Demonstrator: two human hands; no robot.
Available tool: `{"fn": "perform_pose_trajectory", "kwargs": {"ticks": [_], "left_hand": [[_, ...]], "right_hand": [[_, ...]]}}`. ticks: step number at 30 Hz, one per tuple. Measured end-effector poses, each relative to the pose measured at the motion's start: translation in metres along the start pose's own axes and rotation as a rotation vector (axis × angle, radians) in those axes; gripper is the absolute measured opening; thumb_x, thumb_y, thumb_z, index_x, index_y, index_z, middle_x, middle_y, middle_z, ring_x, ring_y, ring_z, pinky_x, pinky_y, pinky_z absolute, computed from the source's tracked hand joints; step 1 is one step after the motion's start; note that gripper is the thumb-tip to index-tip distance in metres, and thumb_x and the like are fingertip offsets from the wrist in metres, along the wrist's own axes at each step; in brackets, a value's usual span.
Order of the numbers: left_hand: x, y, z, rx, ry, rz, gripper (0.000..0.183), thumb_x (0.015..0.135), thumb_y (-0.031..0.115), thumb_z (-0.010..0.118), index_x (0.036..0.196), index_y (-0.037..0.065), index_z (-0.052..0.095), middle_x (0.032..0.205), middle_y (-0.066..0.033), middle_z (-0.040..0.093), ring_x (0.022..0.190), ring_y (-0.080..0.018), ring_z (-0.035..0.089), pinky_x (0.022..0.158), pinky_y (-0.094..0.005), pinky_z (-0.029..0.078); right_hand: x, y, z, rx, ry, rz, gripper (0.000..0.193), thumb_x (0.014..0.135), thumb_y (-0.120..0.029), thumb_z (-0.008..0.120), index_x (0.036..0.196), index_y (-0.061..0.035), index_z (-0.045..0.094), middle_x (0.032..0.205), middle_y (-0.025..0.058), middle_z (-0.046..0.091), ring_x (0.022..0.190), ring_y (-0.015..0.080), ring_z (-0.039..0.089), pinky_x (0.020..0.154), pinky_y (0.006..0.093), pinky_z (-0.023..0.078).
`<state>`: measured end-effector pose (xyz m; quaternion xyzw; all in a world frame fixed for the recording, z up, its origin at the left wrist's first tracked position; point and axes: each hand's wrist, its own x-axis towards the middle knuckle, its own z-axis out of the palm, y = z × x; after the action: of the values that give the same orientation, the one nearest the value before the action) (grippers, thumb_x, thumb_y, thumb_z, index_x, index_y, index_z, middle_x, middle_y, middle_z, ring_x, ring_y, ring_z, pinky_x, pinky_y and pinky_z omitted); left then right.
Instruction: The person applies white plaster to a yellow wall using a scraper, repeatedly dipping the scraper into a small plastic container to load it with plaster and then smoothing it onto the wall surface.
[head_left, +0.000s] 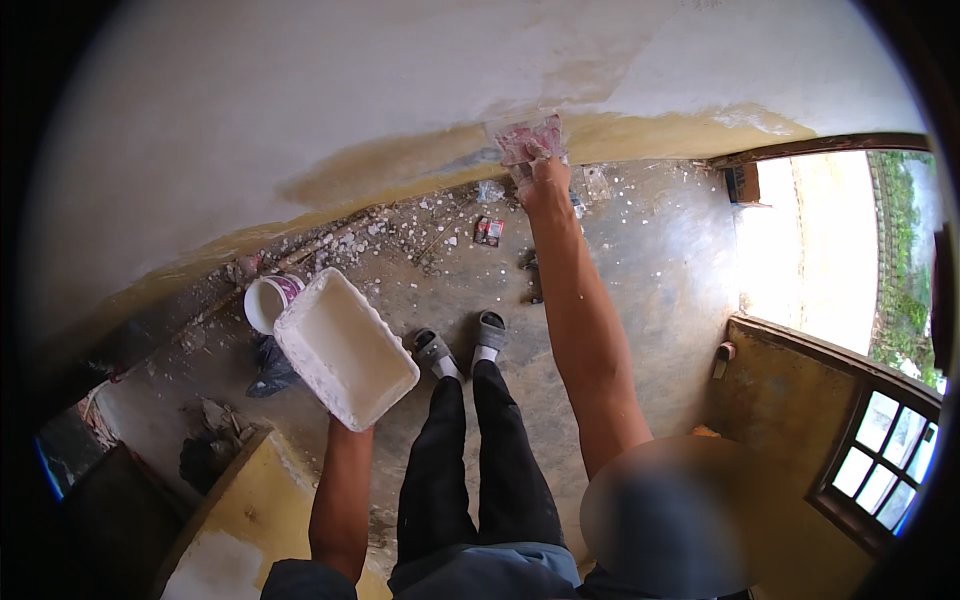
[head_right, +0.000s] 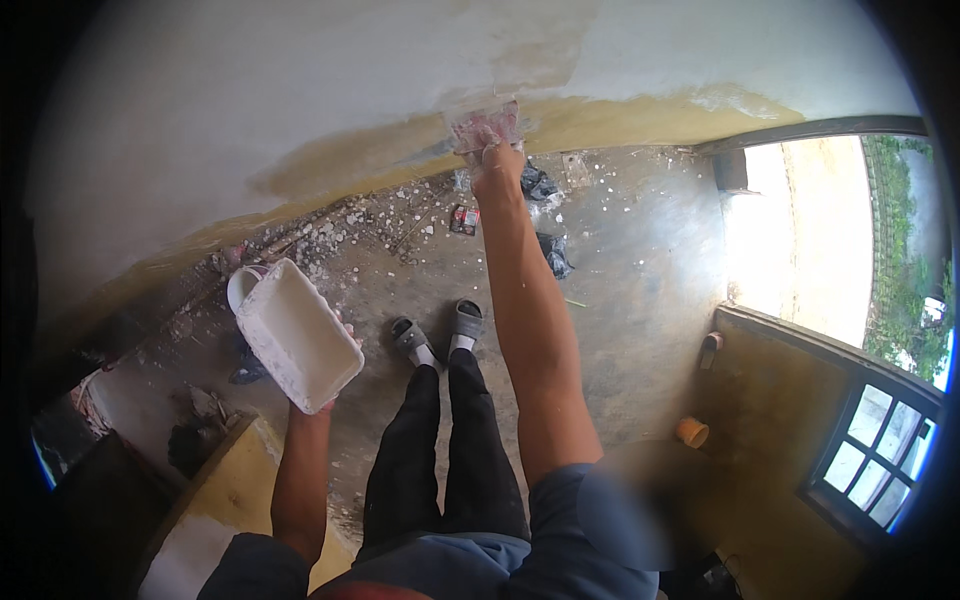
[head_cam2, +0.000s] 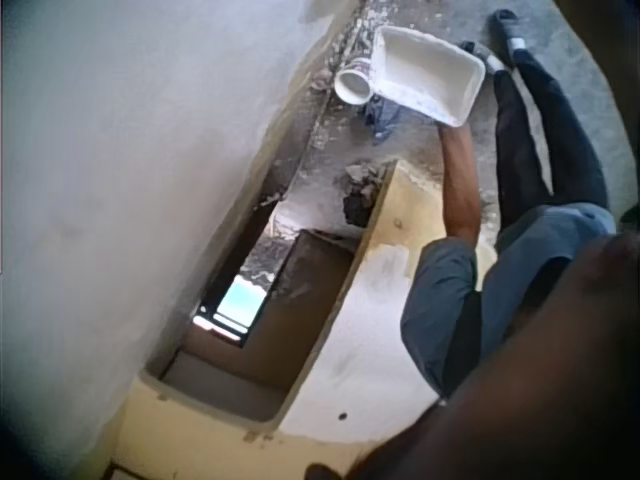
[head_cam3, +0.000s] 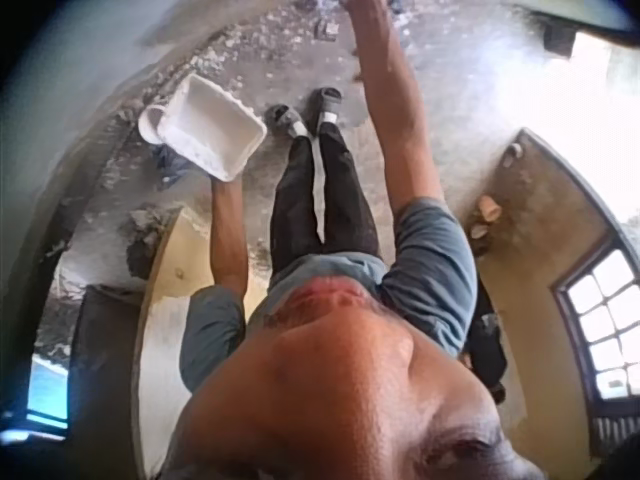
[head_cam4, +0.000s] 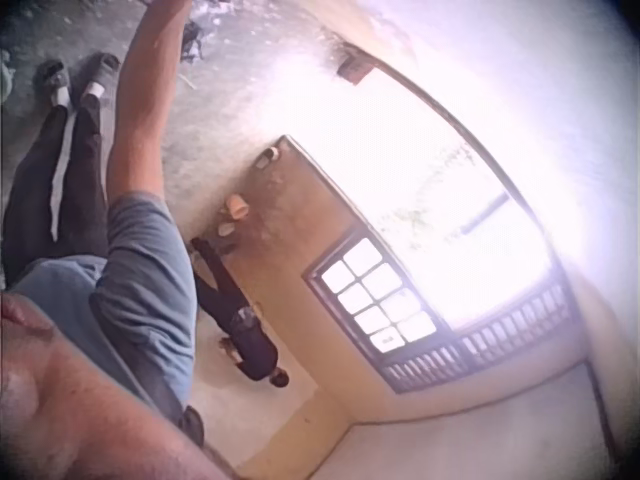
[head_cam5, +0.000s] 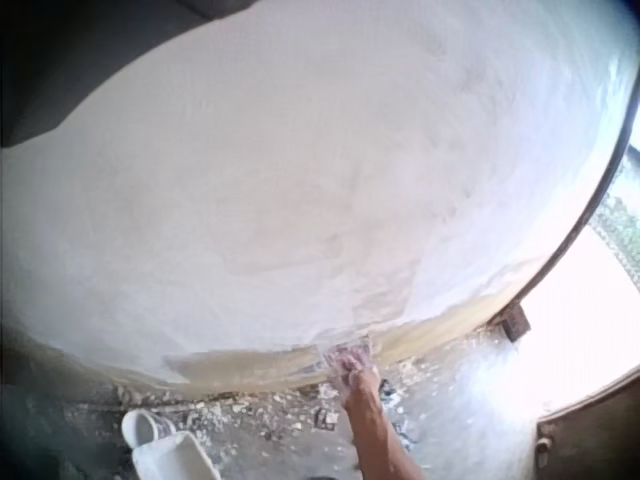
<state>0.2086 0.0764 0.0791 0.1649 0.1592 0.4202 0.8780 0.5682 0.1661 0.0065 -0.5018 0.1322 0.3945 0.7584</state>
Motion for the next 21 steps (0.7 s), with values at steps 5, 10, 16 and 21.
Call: {"fn": "perform_pose_trajectory", "kwargs": {"ticks": [5,10,16,21], "left_hand": [[-0.025,-0.004,-0.012,-0.113,0.246,-0.092,0.057,0.092,0.046,0.049,0.138,0.013,0.039,0.125,-0.016,0.054,0.11,-0.036,0.055,0.093,-0.0528,0.045],[-0.041,-0.006,-0.014,-0.199,0.311,-0.113,0.055,0.093,0.046,0.047,0.137,0.014,0.041,0.129,-0.017,0.051,0.111,-0.0378,0.054,0.097,-0.0539,0.042],[-0.054,-0.015,-0.007,-0.315,0.278,-0.066,0.055,0.094,0.046,0.044,0.139,0.014,0.039,0.133,-0.018,0.047,0.117,-0.0393,0.05,0.102,-0.0548,0.037],[-0.068,-0.029,0.0,-0.332,0.295,0.003,0.054,0.095,0.044,0.044,0.139,0.014,0.039,0.134,-0.0183,0.047,0.115,-0.0393,0.051,0.099,-0.0546,0.039]], "right_hand": [[-0.044,-0.059,0.063,-0.008,-0.048,-0.077,0.02,0.088,0.001,0.049,0.108,0.0043,0.048,0.103,0.0155,0.057,0.093,0.0293,0.06,0.084,0.046,0.056],[-0.071,-0.106,0.111,-0.025,-0.187,-0.133,0.014,0.09,0.004,0.042,0.102,0.0106,0.045,0.104,0.0216,0.053,0.101,0.0343,0.057,0.097,0.0508,0.049],[-0.096,-0.166,0.165,-0.073,-0.27,-0.179,0.004,0.088,0.0,0.052,0.091,0.0019,0.05,0.094,0.015,0.049,0.097,0.0328,0.054,0.084,0.0469,0.056],[-0.166,-0.194,0.163,-0.065,-0.734,-0.303,0.005,0.086,0.001,0.051,0.089,0.0043,0.05,0.098,0.022,0.052,0.101,0.0396,0.054,0.093,0.0527,0.051]]}}
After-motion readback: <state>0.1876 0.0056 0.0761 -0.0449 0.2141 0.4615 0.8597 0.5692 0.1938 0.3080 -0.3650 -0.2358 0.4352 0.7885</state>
